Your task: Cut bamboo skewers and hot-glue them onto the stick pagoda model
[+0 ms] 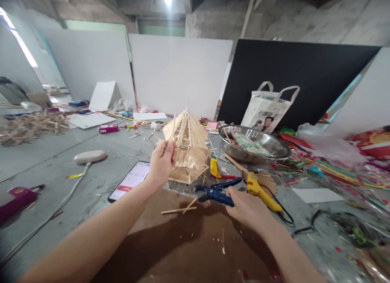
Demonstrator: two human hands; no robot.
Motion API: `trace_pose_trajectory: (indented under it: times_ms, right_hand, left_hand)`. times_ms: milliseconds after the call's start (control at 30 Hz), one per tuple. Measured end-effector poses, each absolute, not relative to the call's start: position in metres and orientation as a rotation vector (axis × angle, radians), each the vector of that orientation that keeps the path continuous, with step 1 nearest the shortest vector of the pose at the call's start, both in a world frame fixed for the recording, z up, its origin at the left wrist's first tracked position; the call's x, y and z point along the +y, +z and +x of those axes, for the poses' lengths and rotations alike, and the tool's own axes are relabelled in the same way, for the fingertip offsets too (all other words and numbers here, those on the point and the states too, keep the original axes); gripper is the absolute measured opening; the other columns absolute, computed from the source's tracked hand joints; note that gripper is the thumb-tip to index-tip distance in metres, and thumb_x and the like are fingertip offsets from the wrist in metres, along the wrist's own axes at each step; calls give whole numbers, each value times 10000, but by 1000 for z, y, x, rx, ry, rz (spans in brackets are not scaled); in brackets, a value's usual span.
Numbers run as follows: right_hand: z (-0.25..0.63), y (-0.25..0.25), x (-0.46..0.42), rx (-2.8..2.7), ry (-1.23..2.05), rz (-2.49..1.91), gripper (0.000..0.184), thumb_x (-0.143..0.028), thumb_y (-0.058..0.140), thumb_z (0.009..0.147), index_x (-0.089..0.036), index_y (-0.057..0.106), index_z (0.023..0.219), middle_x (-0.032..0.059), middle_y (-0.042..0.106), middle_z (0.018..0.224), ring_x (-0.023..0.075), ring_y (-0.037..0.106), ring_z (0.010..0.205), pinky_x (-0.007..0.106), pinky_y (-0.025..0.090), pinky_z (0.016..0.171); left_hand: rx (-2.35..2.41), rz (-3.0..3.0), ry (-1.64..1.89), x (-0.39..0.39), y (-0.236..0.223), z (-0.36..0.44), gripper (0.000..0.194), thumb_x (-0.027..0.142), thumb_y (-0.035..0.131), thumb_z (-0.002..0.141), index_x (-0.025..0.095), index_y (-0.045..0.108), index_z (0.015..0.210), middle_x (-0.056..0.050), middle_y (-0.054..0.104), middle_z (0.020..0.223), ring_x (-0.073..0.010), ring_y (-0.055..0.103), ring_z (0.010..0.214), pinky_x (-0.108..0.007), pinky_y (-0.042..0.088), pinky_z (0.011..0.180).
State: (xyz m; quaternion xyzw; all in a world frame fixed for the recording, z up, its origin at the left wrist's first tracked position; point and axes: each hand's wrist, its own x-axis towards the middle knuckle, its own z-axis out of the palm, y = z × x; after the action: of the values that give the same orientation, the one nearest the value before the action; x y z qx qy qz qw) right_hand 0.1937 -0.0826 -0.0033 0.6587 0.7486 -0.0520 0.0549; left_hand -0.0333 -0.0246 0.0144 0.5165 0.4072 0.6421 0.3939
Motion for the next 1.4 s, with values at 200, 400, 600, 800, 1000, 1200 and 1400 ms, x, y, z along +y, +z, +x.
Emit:
trace_pose_trajectory:
  times_ms: [200,400,600,800,1000,1200,1400]
  right_hand:
    - [203,21,-91,2395,-204,2260,453,-357,469,716,-225,472,1149,43,631,717,223,581,640,278,357,511]
    - [201,21,-100,2575,-1138,2235,265,-444,555,667,-186,589,715,-38,480,443,93,418,392,215,292,399]
    - [164,-16,-104,2055,-2643,2057,216,-342,642,632,-162,542,697,-63,458,440,50,395,374,175,306,367]
    - [140,-36,-109,1651,-3233,1902,152,-204,632,624,-195,608,774,2,637,743,124,594,663,252,466,669]
    - [128,-42,-118,1764,-3368,1271,292,-149,509,621,-230,608,883,29,646,861,211,536,983,343,415,834]
    - [134,-31,-120,2417,-2782,1677,396,-242,478,629,-226,527,1022,50,619,954,233,522,996,389,383,873]
    - [156,-42,-100,3028,-621,2291,439,-225,499,629,-160,431,1058,121,519,1025,250,495,967,426,362,861]
  left_hand:
    - [1027,1410,1475,-58,9,-37,310,405,347,825,169,438,646,61,356,475,-51,295,390,-182,238,391]
    - [1173,1517,1363,-98,-35,-28,254,343,372,828,156,535,773,-19,542,731,-111,481,704,-234,380,684]
    - [1075,1200,1236,-115,-54,-20,250,378,413,795,155,511,739,-55,570,887,-146,515,826,-273,403,781]
    - [1065,863,1225,-122,-65,-18,279,444,446,752,172,424,691,27,465,619,-108,488,554,-274,472,545]
    - [1019,962,1224,-122,-70,-18,302,466,423,758,171,436,698,25,468,622,-105,479,568,-243,458,521]
    - [1201,1336,1225,-116,-66,-30,300,423,400,791,158,452,660,14,440,622,-86,417,572,-188,367,505]
    - [1223,1413,1224,-109,-70,-44,290,422,349,821,175,412,684,63,331,515,-58,310,442,-182,265,437]
